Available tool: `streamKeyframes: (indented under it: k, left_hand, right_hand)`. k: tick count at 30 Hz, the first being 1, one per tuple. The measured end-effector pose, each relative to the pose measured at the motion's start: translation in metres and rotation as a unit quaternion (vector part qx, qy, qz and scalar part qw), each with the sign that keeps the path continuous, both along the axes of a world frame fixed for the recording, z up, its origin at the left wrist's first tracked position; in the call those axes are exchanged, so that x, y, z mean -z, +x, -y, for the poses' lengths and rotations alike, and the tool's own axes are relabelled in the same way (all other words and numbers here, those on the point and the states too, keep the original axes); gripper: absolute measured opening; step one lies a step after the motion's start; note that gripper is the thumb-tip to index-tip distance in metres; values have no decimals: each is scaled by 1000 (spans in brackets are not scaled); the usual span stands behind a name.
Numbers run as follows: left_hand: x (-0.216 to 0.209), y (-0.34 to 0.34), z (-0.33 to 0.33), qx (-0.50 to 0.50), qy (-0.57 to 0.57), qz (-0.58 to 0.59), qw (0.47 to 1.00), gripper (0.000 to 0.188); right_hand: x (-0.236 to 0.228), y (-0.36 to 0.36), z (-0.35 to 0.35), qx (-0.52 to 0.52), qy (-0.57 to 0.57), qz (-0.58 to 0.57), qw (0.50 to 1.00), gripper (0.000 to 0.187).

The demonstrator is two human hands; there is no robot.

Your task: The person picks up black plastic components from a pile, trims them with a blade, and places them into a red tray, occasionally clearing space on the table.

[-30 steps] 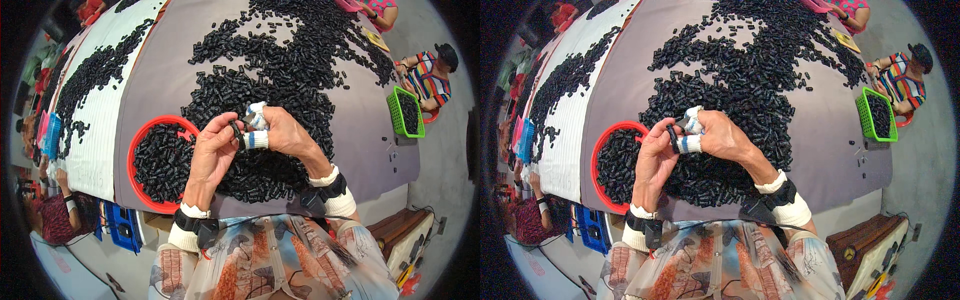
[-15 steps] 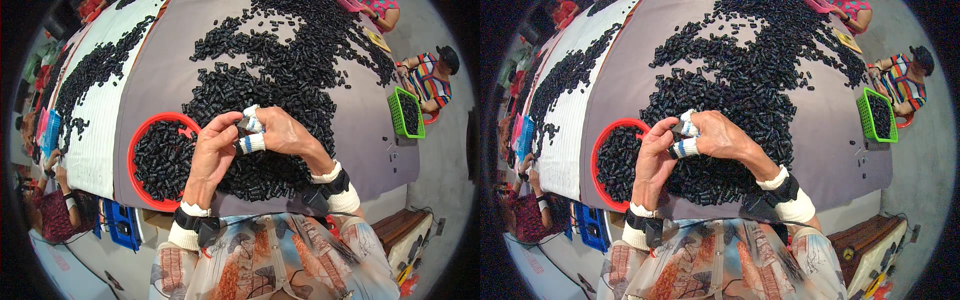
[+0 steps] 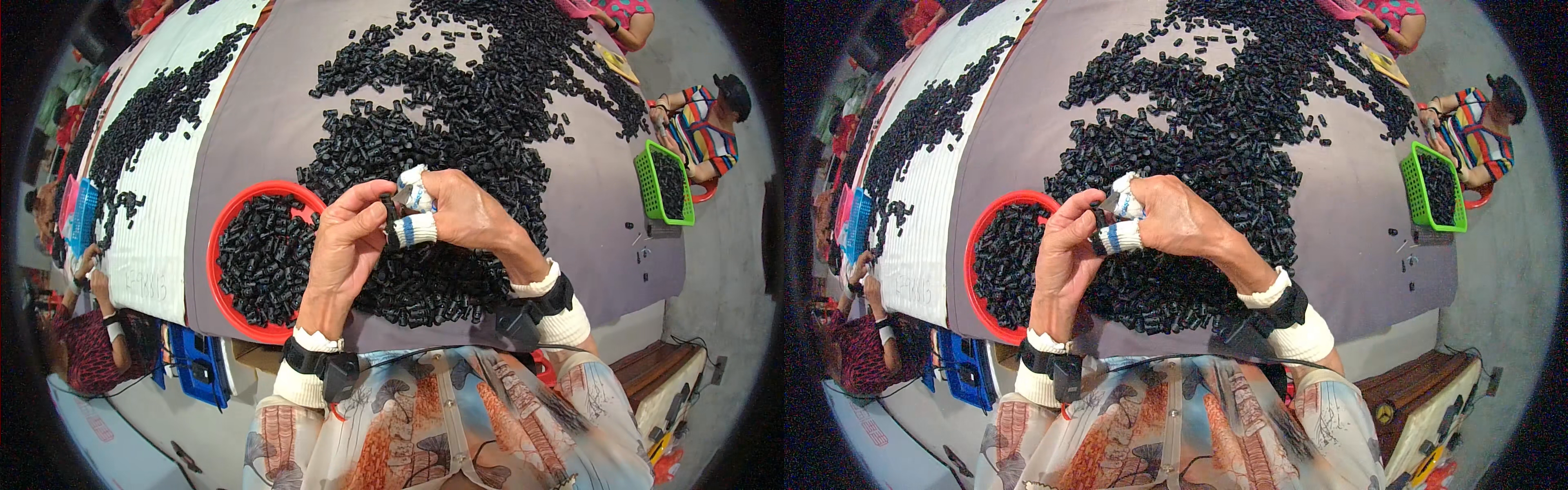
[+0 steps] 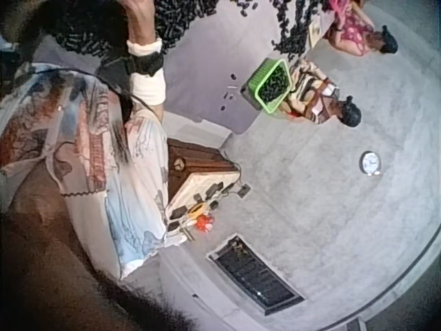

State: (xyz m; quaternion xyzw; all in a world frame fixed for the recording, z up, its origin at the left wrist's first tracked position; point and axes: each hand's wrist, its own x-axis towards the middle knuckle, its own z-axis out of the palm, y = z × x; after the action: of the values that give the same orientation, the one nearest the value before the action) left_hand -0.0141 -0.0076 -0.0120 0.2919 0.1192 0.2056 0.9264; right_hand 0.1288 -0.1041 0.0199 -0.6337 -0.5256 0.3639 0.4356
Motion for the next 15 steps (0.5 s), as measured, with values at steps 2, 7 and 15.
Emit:
streamKeyframes:
  k: [2,7,15]
  left_hand:
    - [0,-1,0,3,8,-2,1000,25]
    - [0,-2,1,7,21,-4,1000,24]
    - [0,2,5,-1,16,-10,1000,23]
  right_hand:
    - [1,1,0,4,3,-2,1000,36]
    - [-5,0,2,-6,-9,34,999,37]
    - [-6,-1,4,-10,-9,32,999,37]
